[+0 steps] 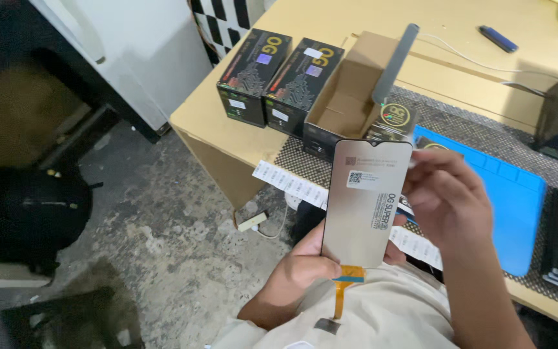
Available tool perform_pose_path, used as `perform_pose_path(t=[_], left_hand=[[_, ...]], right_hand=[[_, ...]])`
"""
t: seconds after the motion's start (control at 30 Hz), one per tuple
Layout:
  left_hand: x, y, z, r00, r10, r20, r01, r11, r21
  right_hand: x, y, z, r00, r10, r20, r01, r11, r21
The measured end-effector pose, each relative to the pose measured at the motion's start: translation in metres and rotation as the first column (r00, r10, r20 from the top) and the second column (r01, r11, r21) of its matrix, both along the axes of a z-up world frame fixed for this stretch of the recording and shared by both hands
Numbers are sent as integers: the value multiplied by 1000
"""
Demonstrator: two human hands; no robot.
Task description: The person repeatedly picks up a smartphone screen assembly, turns it over to view both sides, and places it back on a stack. The person handles the screen by hand, peeling a protective film and inspecting the ribbon cable and back surface.
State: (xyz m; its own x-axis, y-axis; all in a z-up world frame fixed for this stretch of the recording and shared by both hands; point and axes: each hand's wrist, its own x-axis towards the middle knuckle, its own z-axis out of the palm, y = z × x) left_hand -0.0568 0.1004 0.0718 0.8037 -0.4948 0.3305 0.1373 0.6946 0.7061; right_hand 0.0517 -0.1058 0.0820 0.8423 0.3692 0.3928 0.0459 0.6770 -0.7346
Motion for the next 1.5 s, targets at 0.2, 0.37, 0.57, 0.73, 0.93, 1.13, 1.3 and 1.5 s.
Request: perform_pose_path(t=[0.2, 0.37, 0.57, 0.73, 0.93, 1.13, 1.3, 1.5], left_hand=[[5, -42, 4, 998, 10, 62, -11, 1000, 15], [19, -73, -50, 972, 41, 231, -69, 991, 117], [15, -86, -31, 924, 164, 346, -182, 983, 22], [26, -78, -58, 902, 141, 407, -180, 982, 59], [21, -76, -47, 907, 156, 392, -193, 979, 58], [22, -74, -32, 861, 220, 459, -313, 940, 135], [16, -72, -20, 814, 136, 565, -360, 881, 307], [18, -80, -14, 869, 81, 487, -207, 956, 210]], right_hand=[[-62, -54, 32, 575, -576, 580, 809, 503, -302], [-87, -37, 24, 481, -401, 780, 852, 422, -308], [-78, -25, 26, 298, -392, 870, 915, 377, -144], [-85, -14, 33, 346, -432, 833, 905, 388, -175], [-83, -11, 31, 344, -401, 849, 901, 396, -178], [-80, -17, 28, 385, -349, 854, 898, 356, -259], [-91, -24, 47, 524, -245, 816, 852, 169, -496], [-94, -28, 56, 651, -339, 679, 744, 102, -661]])
